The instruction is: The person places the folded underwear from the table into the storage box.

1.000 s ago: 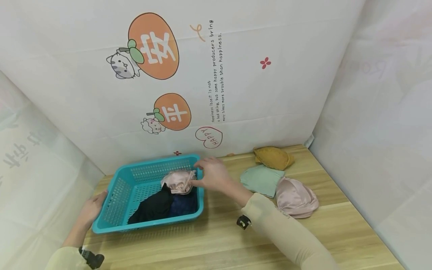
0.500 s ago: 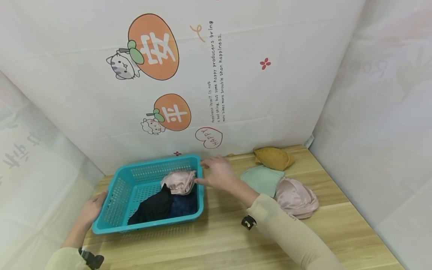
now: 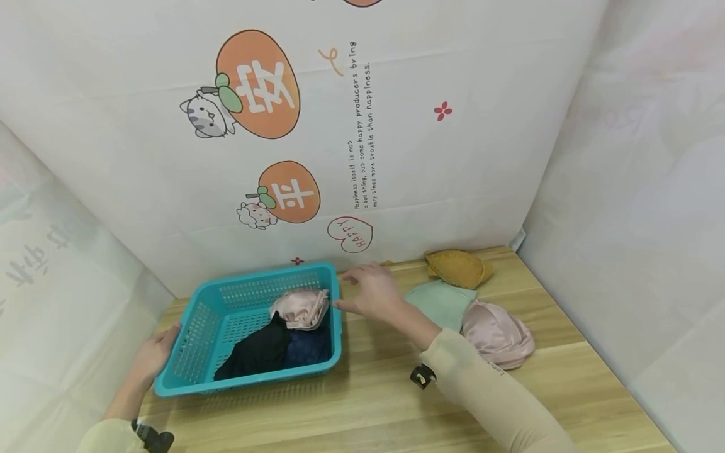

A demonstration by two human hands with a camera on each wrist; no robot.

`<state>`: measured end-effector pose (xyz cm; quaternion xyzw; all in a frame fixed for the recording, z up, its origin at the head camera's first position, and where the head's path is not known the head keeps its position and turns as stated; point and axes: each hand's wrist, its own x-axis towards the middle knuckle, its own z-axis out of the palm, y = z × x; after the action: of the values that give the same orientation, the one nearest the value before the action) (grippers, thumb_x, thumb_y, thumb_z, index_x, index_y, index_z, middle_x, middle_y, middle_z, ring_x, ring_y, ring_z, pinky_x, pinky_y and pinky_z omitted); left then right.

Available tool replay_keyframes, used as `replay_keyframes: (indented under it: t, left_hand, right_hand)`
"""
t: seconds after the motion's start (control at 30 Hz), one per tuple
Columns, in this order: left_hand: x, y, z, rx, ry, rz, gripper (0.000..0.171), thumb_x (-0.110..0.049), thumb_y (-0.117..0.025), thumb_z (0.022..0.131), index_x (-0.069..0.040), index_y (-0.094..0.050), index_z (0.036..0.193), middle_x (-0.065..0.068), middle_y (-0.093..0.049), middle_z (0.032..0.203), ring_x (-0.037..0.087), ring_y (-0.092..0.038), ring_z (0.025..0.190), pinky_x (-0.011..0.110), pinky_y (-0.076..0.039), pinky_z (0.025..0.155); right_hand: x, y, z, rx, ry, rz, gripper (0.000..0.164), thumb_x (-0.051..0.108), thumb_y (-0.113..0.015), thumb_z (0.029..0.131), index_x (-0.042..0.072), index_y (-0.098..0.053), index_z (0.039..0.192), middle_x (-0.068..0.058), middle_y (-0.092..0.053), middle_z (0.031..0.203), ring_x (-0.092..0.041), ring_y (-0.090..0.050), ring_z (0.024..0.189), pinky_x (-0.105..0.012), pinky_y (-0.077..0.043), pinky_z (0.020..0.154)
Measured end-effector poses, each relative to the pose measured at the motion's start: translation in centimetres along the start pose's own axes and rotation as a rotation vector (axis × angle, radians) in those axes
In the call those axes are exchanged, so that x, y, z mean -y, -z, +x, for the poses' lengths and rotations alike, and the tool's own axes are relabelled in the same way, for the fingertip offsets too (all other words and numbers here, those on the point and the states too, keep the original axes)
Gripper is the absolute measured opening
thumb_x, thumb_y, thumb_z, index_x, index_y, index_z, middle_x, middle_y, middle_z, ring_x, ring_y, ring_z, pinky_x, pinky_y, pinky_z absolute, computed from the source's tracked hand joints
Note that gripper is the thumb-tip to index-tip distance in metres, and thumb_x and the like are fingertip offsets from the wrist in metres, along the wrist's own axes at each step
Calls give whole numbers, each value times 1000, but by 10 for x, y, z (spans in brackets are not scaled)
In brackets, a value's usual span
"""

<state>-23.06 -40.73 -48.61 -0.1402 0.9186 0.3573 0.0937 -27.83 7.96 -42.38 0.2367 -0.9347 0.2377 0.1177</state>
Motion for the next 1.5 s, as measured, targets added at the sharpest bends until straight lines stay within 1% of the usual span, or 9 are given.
replay_keyframes:
  t: [0.23, 0.4, 0.53, 0.77, 0.87, 1.07, 1.27, 1.37, 1.5]
  left_hand:
    - [0, -1, 1, -6, 12, -1, 101, -72, -4, 97, 11, -23, 152, 40, -28, 152, 58, -31, 139, 67, -34, 110]
    - [2, -1, 1, -10, 2, 6, 99, -70, -5, 98, 11, -25, 151, 40, -30, 151, 57, -33, 138, 67, -36, 109]
    - [3, -1, 1, -8, -6, 7, 100, -70, -4, 98, 12, -25, 151, 40, -32, 150, 58, -35, 137, 67, -38, 108]
    - [3, -1, 1, -5, 4, -1, 101, -71, -5, 97, 11, -25, 152, 40, -31, 151, 57, -35, 138, 66, -37, 109]
    - [2, -1, 2, -9, -3, 6, 100, -70, -5, 98, 12, -26, 151, 40, -32, 150, 57, -36, 136, 66, -39, 107]
    - [2, -1, 2, -14, -8, 17, 98, -69, -5, 99, 12, -27, 150, 40, -35, 149, 56, -39, 135, 65, -40, 106]
    - [3, -1, 2, -27, -19, 20, 97, -68, -6, 100, 12, -29, 149, 40, -40, 146, 55, -44, 131, 63, -44, 102]
    - [3, -1, 1, -33, -24, 17, 97, -68, -8, 100, 12, -31, 149, 39, -44, 142, 52, -50, 126, 59, -47, 97]
    - [2, -1, 1, -33, -17, 17, 97, -68, -8, 100, 12, -31, 149, 39, -45, 140, 50, -52, 123, 56, -49, 94]
  right_hand:
    - [-6, 3, -4, -5, -11, 3, 58, 54, -79, 79, 14, -71, 121, -1, -73, 107, -21, -61, 105, -43, -51, 94]
    - [-11, 3, -6, -9, -20, 0, 60, 56, -78, 80, 14, -71, 121, -1, -72, 106, -21, -62, 106, -43, -52, 95]
    - [-14, 4, -8, -22, -16, 4, 58, 56, -78, 79, 15, -71, 120, -1, -72, 106, -22, -63, 106, -45, -52, 95]
    - [-20, 7, -10, -23, -41, 34, 62, 58, -77, 79, 14, -70, 122, -2, -72, 108, -22, -63, 106, -46, -50, 98]
    - [-22, 8, -11, -23, -52, 47, 63, 58, -77, 79, 14, -69, 123, -3, -72, 110, -22, -63, 107, -46, -50, 99]
    - [-26, 12, -15, -12, -76, 61, 62, 57, -77, 79, 15, -68, 125, -4, -72, 112, -26, -62, 109, -46, -50, 97]
    - [-33, 15, -18, -19, -82, 39, 62, 57, -77, 80, 16, -67, 126, -4, -71, 113, -26, -63, 110, -46, -51, 96]
    - [-37, 15, -19, -28, -80, 23, 61, 57, -77, 80, 16, -68, 125, -4, -72, 112, -27, -64, 109, -47, -52, 93]
    - [-41, 16, -22, -36, -81, -8, 62, 57, -77, 80, 15, -68, 125, -4, -73, 112, -27, -63, 110, -49, -51, 94]
